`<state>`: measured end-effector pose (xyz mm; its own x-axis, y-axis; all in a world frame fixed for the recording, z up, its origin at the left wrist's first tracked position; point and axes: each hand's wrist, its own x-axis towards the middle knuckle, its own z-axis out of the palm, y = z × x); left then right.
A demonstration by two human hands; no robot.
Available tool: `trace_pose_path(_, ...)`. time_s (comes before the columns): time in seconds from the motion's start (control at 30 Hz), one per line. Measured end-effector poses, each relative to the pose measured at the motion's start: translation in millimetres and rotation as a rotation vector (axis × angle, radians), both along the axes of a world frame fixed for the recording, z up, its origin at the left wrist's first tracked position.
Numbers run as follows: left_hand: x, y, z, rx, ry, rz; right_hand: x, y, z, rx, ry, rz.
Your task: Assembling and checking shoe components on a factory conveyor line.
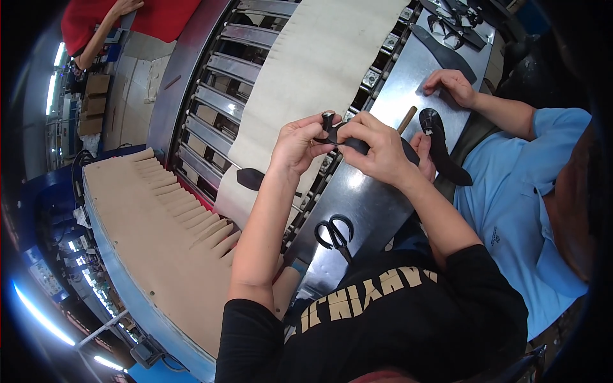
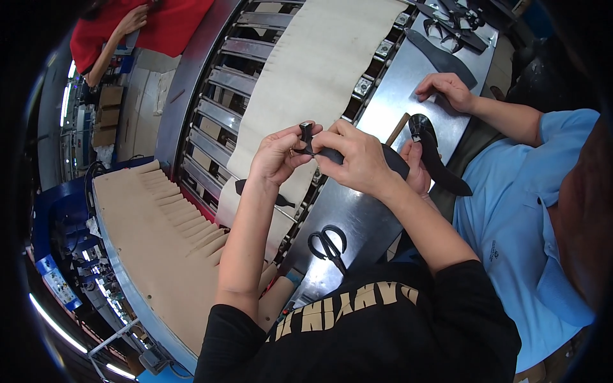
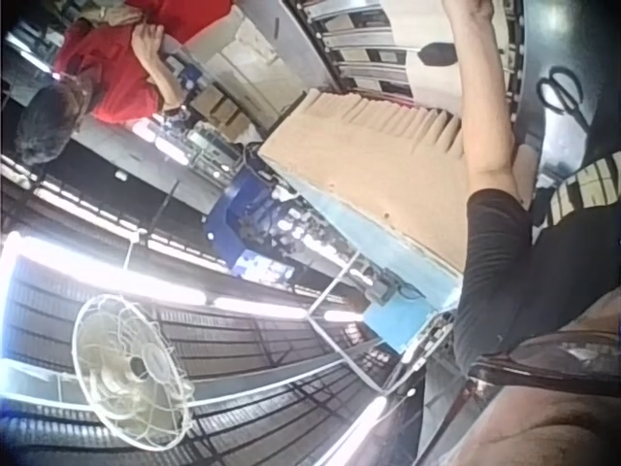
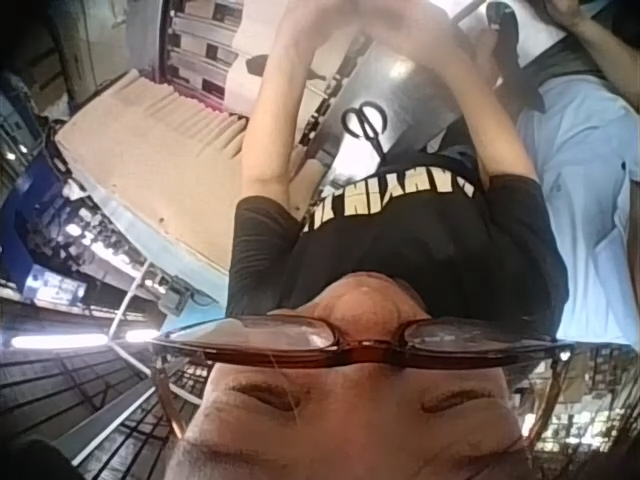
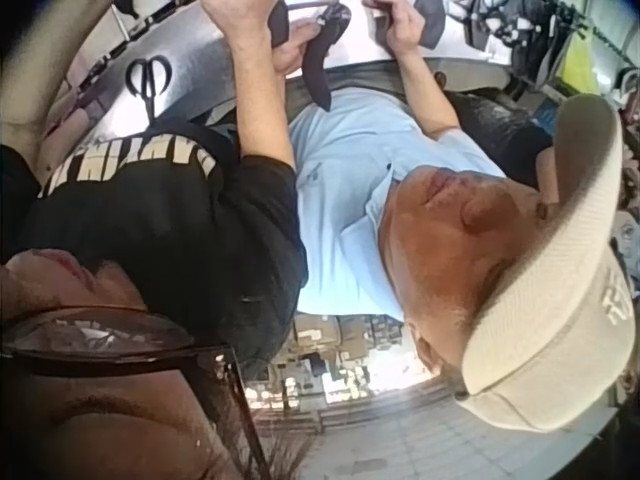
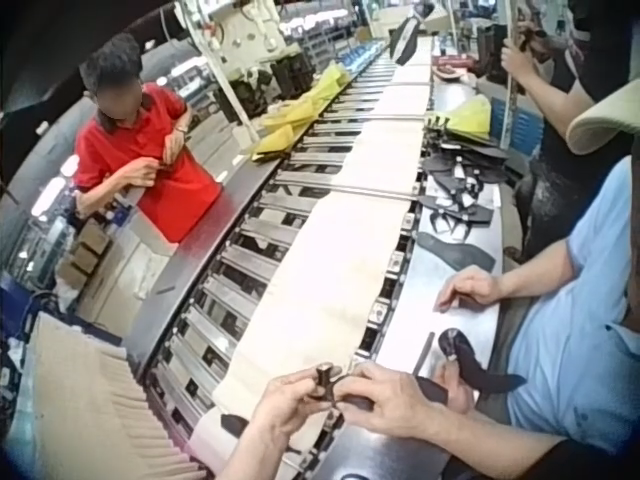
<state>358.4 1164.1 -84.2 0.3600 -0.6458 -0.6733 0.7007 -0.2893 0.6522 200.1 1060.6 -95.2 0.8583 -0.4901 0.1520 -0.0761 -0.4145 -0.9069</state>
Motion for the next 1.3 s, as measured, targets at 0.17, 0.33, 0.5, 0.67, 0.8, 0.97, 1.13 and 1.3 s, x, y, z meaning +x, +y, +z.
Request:
trace_pose_path(0.17, -1.7, 4.6, -6.0, -0.07, 0.077, 0.019, -0.4, 1.3, 1.3, -0.13, -0.067, -0.034)
trace_pose_path(0.33, -0.6, 18.2, -2.5, -0.204, 0.037, -0.059, -0.5, -2.1, 11.3, -0.144, -0.013, 0.076)
trace_pose_path(0.5, -5.3, 25.4, -7.9, -0.236, -0.212, -0.002, -0.8, -6.1, 17.3, 0.018, 0.005, -0.031)
trace_pose_path(0.67, 0.1, 32.3, -14.7, -0.192, -0.228, -0.053, -1.8, -10.6, 7.7, -0.149, 0.003, -0.019)
trace_pose_path(0.8, -1.4, 30.0, -12.6, -0.186, -0.155, -0.099, -1.1, -7.6, 3.4, -0.226, -0.025, -0.014)
trace_pose_path(0.97, -12.6, 27.8, -15.0, -0.117, -0.202, -0.068, 0.3, -1.2, -4.1, -0.257, -0.069, -0.061)
trace_pose_path(1.13, -12.8, 28.5, -16.1, -0.07, -0.202, -0.158, -1.0, 0.8, -9.3, -0.222, -0.028, -0.07)
trace_pose_path(1.3, -15.7, 29.6, -19.3, 0.028, -0.361, -0.286, -2.9, -1.0, -12.1, -0.157, 0.025, -0.045)
